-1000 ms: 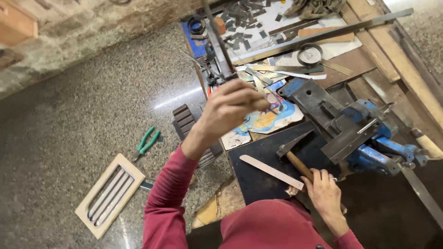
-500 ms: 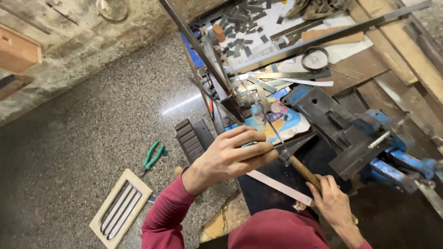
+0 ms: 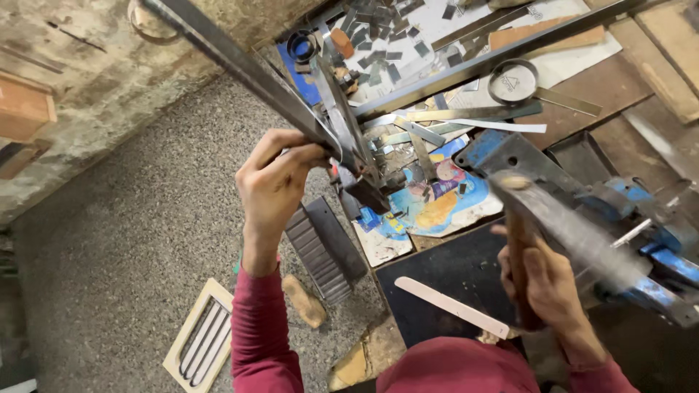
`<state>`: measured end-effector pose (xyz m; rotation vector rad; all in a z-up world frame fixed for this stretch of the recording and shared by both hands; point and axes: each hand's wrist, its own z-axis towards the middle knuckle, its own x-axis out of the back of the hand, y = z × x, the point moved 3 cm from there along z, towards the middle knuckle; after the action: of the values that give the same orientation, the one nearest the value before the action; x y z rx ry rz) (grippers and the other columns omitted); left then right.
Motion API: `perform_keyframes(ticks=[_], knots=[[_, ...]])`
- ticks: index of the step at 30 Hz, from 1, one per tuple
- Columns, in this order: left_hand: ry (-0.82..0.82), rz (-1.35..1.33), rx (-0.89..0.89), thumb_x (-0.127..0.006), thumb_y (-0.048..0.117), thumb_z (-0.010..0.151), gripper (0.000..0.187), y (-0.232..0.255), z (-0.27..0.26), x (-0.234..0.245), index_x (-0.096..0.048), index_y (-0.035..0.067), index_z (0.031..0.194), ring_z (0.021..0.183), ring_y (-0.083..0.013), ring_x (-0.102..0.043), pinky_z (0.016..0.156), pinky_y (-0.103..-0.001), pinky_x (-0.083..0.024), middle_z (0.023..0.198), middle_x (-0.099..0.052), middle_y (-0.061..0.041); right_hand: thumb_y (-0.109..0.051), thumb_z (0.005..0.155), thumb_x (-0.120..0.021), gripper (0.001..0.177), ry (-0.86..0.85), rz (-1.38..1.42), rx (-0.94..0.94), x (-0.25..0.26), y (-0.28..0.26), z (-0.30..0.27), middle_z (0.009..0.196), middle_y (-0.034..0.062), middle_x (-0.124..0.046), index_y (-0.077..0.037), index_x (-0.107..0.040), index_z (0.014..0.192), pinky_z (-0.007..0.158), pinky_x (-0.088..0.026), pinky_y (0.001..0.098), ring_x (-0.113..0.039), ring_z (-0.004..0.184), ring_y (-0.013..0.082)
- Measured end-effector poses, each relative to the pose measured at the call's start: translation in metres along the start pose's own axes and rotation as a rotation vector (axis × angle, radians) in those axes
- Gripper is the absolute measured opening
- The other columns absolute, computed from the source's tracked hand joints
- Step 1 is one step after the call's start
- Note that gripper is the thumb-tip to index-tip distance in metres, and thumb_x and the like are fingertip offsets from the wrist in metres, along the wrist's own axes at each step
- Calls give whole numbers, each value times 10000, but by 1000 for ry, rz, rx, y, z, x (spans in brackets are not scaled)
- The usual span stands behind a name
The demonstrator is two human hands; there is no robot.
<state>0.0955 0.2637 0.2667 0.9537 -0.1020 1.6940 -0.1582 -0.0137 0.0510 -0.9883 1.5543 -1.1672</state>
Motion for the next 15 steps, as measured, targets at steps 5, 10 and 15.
perform_keyframes(ticks=[5,10,15], knots=[[-71,-13,88,-710,-145,856,223,-6,4,8,-754,33,983,920,-151,-745,789,-283,-621,1031,-697,-53,-359,1012,-524,509,-12,-48,-143,-34,-7,31,725,46,-595,19,-565,1350,423,-435,270,-549,503,104],[-147,-39,225,-731,-146,852,258,-25,12,11,-758,18,1050,895,-146,-769,752,-266,-643,1048,-727,-56,-288,1008,-552,517,-214,-51,-15,-47,-11,49,842,65,-688,14,-521,1427,493,-529,271,-622,596,100],[-193,43,184,-727,-166,803,293,-32,11,11,-771,44,1004,855,-170,-738,719,-287,-579,1024,-733,-78,-240,1032,-510,508,-382,22,159,-62,-30,72,857,67,-722,9,-483,1474,493,-543,251,-661,559,92]])
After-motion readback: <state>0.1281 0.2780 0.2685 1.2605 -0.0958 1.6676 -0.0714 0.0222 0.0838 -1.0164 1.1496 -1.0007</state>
